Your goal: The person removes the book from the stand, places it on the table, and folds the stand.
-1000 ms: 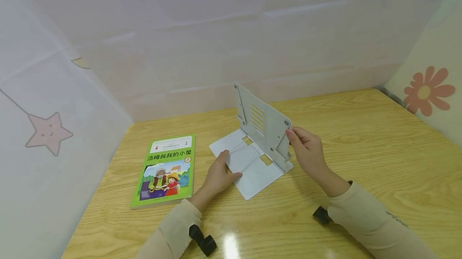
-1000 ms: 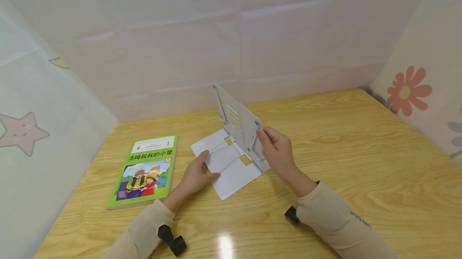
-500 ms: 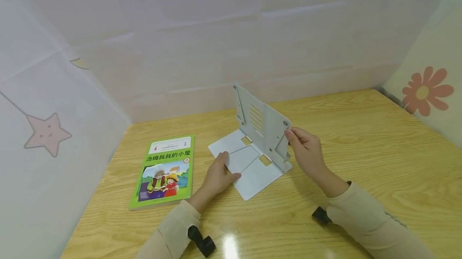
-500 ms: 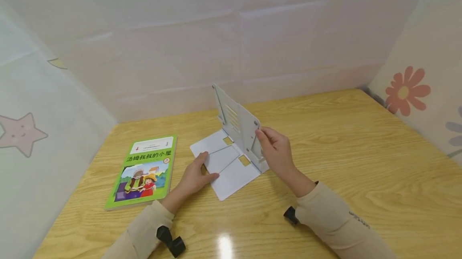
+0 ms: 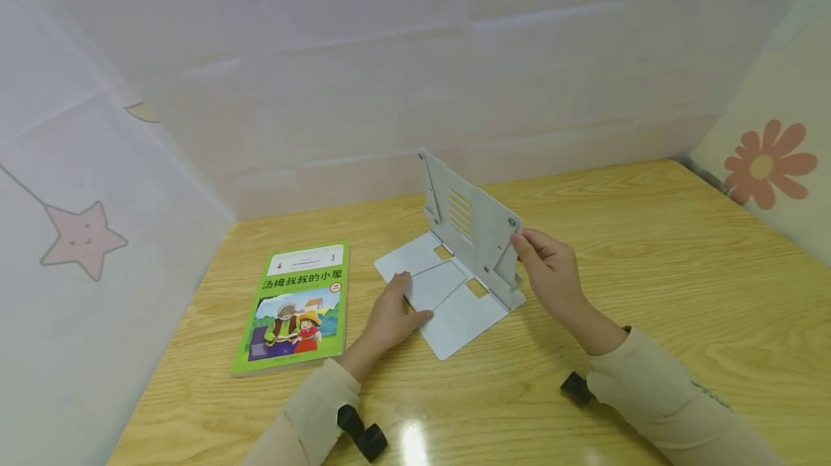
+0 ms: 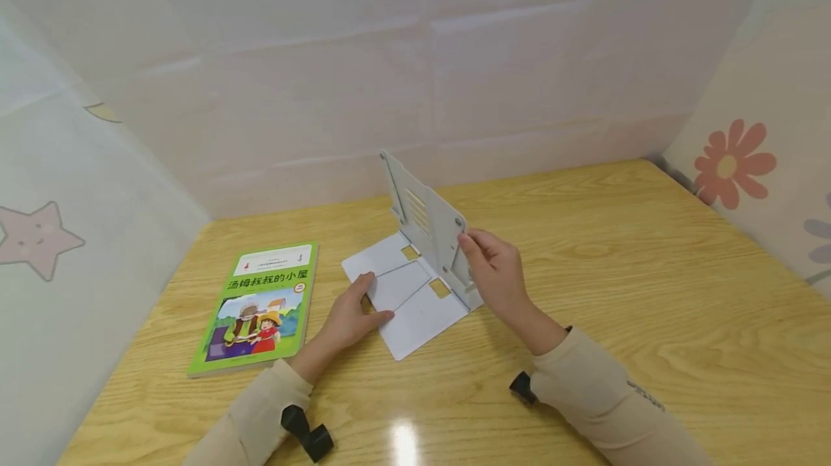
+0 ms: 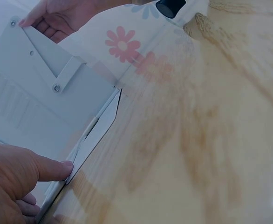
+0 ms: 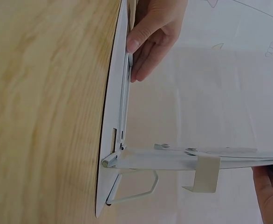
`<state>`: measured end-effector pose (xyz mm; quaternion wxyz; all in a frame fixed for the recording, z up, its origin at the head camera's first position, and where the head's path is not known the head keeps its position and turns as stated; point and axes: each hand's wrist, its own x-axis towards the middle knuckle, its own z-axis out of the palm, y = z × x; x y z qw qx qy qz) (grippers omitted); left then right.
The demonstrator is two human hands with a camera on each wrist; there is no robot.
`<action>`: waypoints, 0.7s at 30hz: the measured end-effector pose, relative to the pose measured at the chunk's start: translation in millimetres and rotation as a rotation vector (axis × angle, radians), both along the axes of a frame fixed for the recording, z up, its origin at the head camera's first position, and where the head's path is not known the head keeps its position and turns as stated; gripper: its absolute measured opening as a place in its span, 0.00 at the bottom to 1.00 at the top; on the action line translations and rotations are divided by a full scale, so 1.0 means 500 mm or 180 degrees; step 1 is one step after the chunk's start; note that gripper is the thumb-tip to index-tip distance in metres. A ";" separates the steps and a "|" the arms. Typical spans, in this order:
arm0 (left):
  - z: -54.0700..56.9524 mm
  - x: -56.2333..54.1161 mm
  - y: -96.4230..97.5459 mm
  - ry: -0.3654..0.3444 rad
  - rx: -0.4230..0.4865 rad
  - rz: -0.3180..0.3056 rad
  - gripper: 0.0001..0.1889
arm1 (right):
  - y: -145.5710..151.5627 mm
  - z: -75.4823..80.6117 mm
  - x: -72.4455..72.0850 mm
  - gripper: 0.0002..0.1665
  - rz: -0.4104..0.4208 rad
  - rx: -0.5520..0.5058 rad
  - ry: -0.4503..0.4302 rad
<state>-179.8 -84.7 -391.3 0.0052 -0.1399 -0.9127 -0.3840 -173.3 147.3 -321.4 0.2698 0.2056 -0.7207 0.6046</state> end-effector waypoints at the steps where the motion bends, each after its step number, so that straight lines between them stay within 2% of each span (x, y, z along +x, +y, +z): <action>1: 0.000 0.000 0.000 -0.0005 0.0009 0.0001 0.38 | -0.001 0.000 0.000 0.09 0.0003 0.0003 -0.0004; 6: -0.001 -0.001 0.000 0.0001 0.0022 0.0002 0.38 | -0.006 0.004 0.006 0.08 0.0044 0.0065 -0.0012; 12: -0.001 -0.001 0.000 0.0060 0.0043 -0.0021 0.38 | -0.027 0.021 0.031 0.07 0.0152 0.0171 0.0137; 16: 0.001 0.000 -0.001 0.0043 0.0076 -0.0021 0.37 | -0.032 0.006 0.029 0.08 0.0226 0.0215 0.0094; 21: 0.003 -0.002 -0.001 -0.0010 0.0183 0.0087 0.34 | -0.038 -0.010 0.026 0.10 0.0334 0.0294 0.0125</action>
